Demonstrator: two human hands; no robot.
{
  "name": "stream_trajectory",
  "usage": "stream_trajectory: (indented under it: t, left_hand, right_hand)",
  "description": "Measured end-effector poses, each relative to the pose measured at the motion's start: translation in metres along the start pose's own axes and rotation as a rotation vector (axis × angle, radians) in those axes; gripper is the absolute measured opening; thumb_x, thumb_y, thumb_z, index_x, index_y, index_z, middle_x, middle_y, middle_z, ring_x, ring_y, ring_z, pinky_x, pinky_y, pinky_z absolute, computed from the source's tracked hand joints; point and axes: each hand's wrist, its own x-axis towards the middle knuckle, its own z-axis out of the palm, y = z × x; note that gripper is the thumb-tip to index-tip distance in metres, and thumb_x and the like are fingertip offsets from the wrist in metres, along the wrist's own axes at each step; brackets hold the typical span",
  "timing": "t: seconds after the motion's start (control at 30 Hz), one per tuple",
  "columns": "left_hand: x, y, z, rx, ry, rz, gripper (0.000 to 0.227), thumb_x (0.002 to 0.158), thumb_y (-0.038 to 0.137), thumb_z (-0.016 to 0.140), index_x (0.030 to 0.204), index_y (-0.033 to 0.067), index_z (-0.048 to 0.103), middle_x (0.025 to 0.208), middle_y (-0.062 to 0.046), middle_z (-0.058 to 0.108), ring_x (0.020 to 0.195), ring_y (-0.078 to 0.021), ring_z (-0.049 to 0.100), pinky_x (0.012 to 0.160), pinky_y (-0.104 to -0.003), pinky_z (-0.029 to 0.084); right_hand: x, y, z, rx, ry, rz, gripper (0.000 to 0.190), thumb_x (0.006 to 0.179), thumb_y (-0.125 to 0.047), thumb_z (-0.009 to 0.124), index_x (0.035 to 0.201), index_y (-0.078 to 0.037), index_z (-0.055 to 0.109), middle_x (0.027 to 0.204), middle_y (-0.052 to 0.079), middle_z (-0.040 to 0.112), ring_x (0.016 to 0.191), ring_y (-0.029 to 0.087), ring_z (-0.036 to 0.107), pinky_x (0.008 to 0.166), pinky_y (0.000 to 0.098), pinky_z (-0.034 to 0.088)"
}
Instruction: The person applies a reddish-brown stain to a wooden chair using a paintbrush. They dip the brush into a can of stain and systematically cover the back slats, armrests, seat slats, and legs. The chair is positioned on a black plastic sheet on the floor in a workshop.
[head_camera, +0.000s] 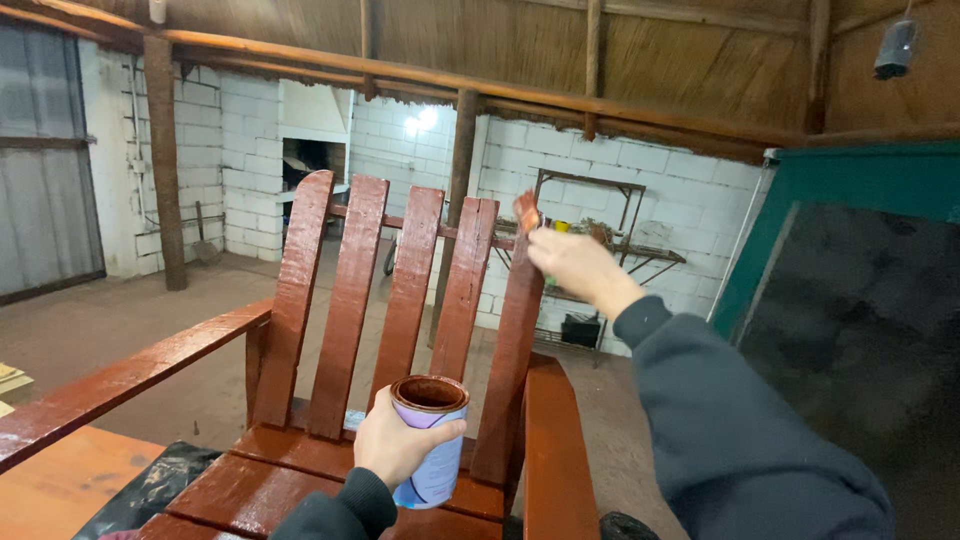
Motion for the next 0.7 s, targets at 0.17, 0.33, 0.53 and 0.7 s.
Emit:
stream_trajectory:
  t: [0.17,0.33,0.53,0.7]
  left_hand:
    - [0.005,0.0,0.003,0.003,-0.009,0.004,0.095,0.049,0.06,0.094,0.129,0.0227,0.058,0.127,0.001,0.073,0.122,-0.0242,0.067,0.102,-0.038,0.05]
    - [0.001,0.005,0.005,0.015,-0.033,-0.008,0.094,0.049,0.06,0.093,0.127,0.0215,0.059,0.126,-0.002,0.074,0.121,-0.0257,0.067,0.102,-0.039,0.051]
    - [-0.007,0.013,0.01,-0.01,-0.058,-0.013,0.094,0.05,0.058,0.092,0.13,0.0222,0.058,0.129,-0.001,0.073,0.123,-0.026,0.066,0.103,-0.04,0.051]
    - [-0.01,0.014,0.009,0.033,-0.025,0.017,0.096,0.048,0.061,0.092,0.13,0.0227,0.058,0.128,-0.003,0.073,0.124,-0.0276,0.065,0.103,-0.04,0.05]
  right_hand:
    - [-0.016,-0.057,-0.009,0.177,-0.097,0.026,0.014,0.086,0.004,0.071,0.083,-0.008,0.066,0.09,0.007,0.071,0.083,0.019,0.074,0.063,0.0306,0.065]
    - [-0.02,-0.059,-0.035,0.487,-0.042,0.216,0.008,0.099,-0.01,0.063,0.094,-0.012,0.069,0.088,0.002,0.076,0.075,0.017,0.074,0.066,0.03,0.064]
    - [-0.035,0.008,-0.012,0.428,0.121,0.377,0.053,0.082,0.01,0.073,0.132,-0.008,0.069,0.134,0.013,0.069,0.118,0.028,0.071,0.102,0.0461,0.057]
    - [-0.057,-0.034,-0.006,0.519,-0.003,0.466,0.025,0.093,-0.002,0.066,0.117,-0.006,0.074,0.114,0.013,0.076,0.1,0.026,0.076,0.096,0.0422,0.061]
